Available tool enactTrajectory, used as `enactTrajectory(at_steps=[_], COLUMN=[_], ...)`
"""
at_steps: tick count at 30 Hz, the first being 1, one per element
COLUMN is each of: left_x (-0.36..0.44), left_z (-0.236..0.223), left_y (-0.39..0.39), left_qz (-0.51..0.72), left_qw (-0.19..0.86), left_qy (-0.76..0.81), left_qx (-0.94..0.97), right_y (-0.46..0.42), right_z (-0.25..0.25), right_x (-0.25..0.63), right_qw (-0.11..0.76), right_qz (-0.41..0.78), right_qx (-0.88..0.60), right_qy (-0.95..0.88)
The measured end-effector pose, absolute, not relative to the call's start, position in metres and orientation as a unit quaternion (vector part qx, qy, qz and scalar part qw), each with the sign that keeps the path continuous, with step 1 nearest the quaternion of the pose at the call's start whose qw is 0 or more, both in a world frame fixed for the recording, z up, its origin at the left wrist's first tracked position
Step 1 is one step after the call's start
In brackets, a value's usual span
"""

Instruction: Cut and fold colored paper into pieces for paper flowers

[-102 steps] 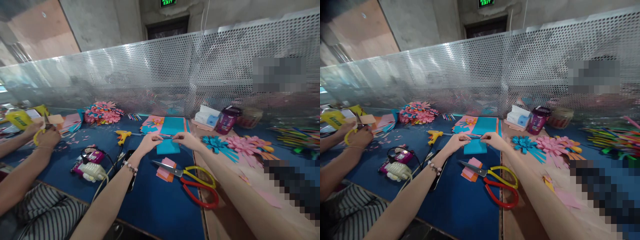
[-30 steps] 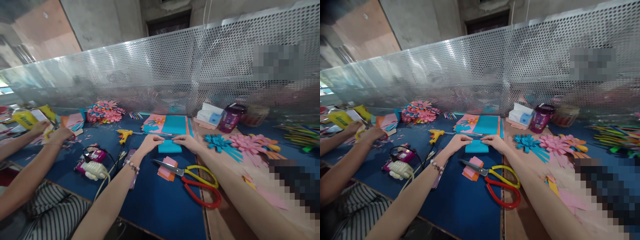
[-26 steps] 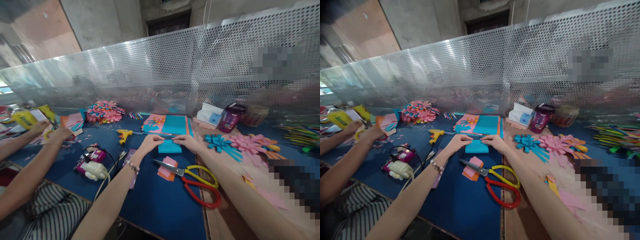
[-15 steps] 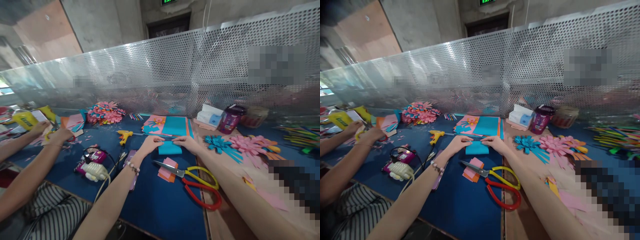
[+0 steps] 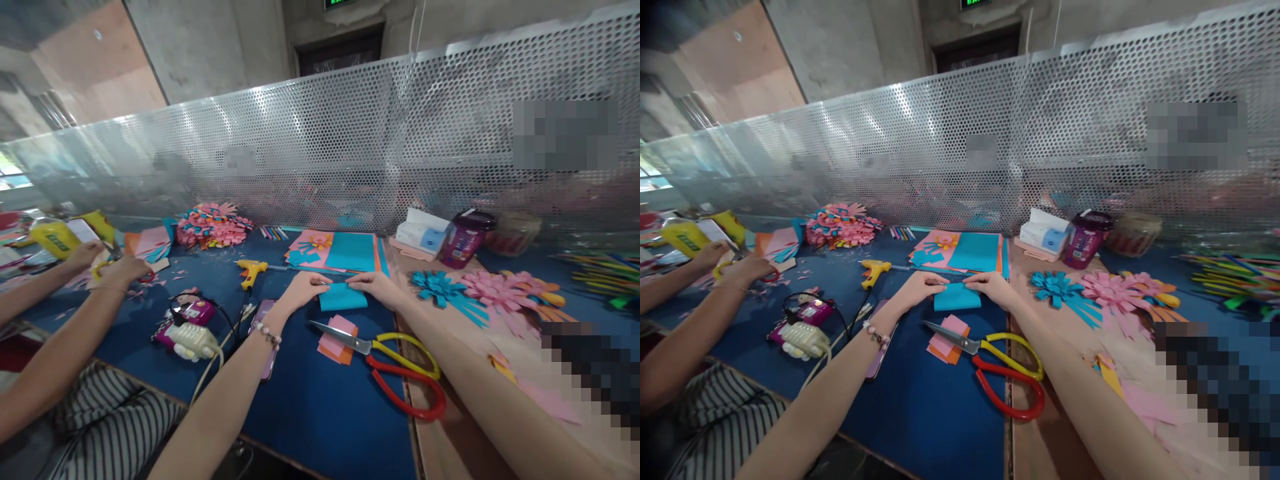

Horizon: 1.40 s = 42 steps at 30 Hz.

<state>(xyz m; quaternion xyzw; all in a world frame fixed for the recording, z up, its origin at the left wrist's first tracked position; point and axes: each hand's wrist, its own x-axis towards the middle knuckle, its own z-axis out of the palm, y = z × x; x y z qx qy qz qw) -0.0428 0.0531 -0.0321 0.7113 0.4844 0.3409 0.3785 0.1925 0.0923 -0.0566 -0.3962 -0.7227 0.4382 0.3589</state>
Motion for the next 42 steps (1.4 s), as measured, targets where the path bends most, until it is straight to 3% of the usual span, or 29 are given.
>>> enactTrajectory(at_steps=[16,23,35,42], left_x=[-0.042,-0.038,-0.035,-0.038], left_z=[-0.030,-0.020,-0.014,-0.015], left_y=[0.054,0.049,0.044,0.047], left_qz=[0.360,0.375,0.384,0.383], left_qw=[0.350,0.344,0.342,0.339], left_qy=[0.473,0.450,0.445,0.449], left_qx=[0.724,0.734,0.733,0.732], right_y=[0.086,0.082,0.079,0.072], right_z=[-0.044,-0.032,-0.028,-0.018], right_x=[0.187,0.183,0.178,0.167], right_qw=[0.368,0.367,0.382,0.395], right_qz=[0.391,0.318,0.315,0.260], right_qx=[-0.383,-0.374,-0.369,-0.430], right_qy=[-0.752,-0.791,-0.787,-0.769])
